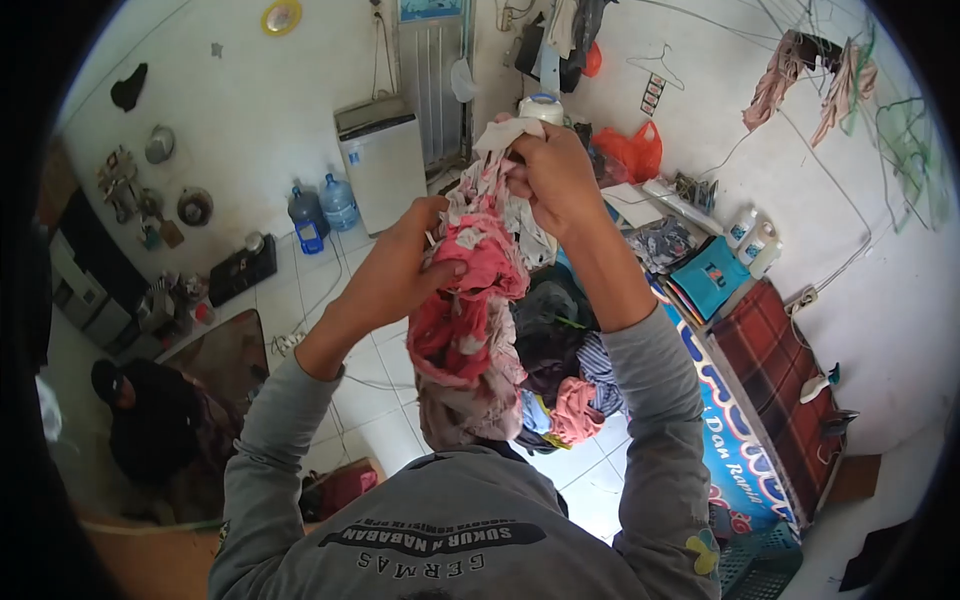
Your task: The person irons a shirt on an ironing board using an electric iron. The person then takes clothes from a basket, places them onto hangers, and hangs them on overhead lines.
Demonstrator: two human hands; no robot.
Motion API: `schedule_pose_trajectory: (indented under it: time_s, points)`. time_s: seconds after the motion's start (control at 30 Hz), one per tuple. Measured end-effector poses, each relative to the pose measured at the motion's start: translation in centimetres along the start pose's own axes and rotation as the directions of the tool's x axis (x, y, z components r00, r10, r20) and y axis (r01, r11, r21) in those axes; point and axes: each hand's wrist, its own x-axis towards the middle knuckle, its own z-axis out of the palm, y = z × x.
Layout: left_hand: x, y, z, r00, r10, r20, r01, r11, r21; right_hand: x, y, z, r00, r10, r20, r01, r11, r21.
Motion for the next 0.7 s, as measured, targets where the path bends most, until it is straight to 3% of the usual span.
schedule_pose_trajectory:
  time_s: [0.07, 0.1, 0.17, 0.23, 0.3, 0.37, 0.43, 0.5, 0.57, 0.6, 0.67, 0.7]
  points:
    - [2.1, -3.0, 0.2, 0.977, 0.180, -0.111, -0.152, 0.964, 0.218, 3.3, 1.8, -0.6, 0.998, -0.034, -0.057, 0.036, 0.998, 0.049]
    - [2.8, -4.0, -0.1, 0.978, 0.182, -0.102, -0.157, 0.964, 0.216, 4.7, 2.5, -0.7, 0.992, -0.056, -0.109, 0.067, 0.994, 0.091]
    - [4.8, -5.7, -1.4, 0.980, 0.192, -0.055, -0.157, 0.910, 0.383, 7.5, 2.5, -1.3, 0.973, -0.108, -0.205, 0.124, 0.990, 0.068]
    - [7.2, -10.0, -2.9, 0.980, 0.194, -0.047, -0.155, 0.887, 0.436, 10.5, 2.1, -1.9, 0.919, -0.197, -0.341, 0.211, 0.978, 0.002]
    - [8.7, -13.6, -4.3, 0.986, 0.166, -0.030, -0.132, 0.872, 0.471, 13.8, 2.8, -2.5, 0.891, -0.229, -0.391, 0.274, 0.960, 0.062]
    - [11.6, -16.5, -6.3, 0.871, 0.282, -0.402, -0.225, 0.957, 0.184, 17.5, 3.8, -3.8, 0.820, -0.340, -0.461, 0.417, 0.906, 0.075]
    - [14.8, -20.0, -8.8, 0.774, 0.252, -0.581, -0.312, 0.950, -0.002, 21.3, 5.0, -5.7, 0.760, -0.363, -0.539, 0.457, 0.888, 0.047]
    - [17.9, -21.8, -12.4, 0.769, -0.040, -0.638, -0.268, 0.886, -0.379, 24.4, 6.1, -8.3, 0.660, -0.392, -0.641, 0.511, 0.860, 0.000]
    - [21.5, -26.2, -16.4, 0.623, 0.155, -0.767, -0.234, 0.972, 0.007, 26.1, 6.6, -10.7, 0.580, -0.373, -0.725, 0.542, 0.840, 0.001]
    - [23.0, -27.8, -18.3, 0.633, 0.150, -0.760, -0.242, 0.970, -0.009, 26.6, 6.8, -11.7, 0.505, -0.349, -0.790, 0.580, 0.815, 0.010]
    - [26.5, -30.5, -22.1, 0.599, 0.225, -0.769, -0.137, 0.974, 0.179, 27.2, 7.0, -14.7, 0.473, -0.361, -0.804, 0.595, 0.804, -0.011]
    - [28.2, -32.6, -23.9, 0.600, 0.223, -0.769, -0.147, 0.975, 0.168, 27.5, 7.3, -15.6, 0.462, -0.362, -0.809, 0.599, 0.800, -0.016]
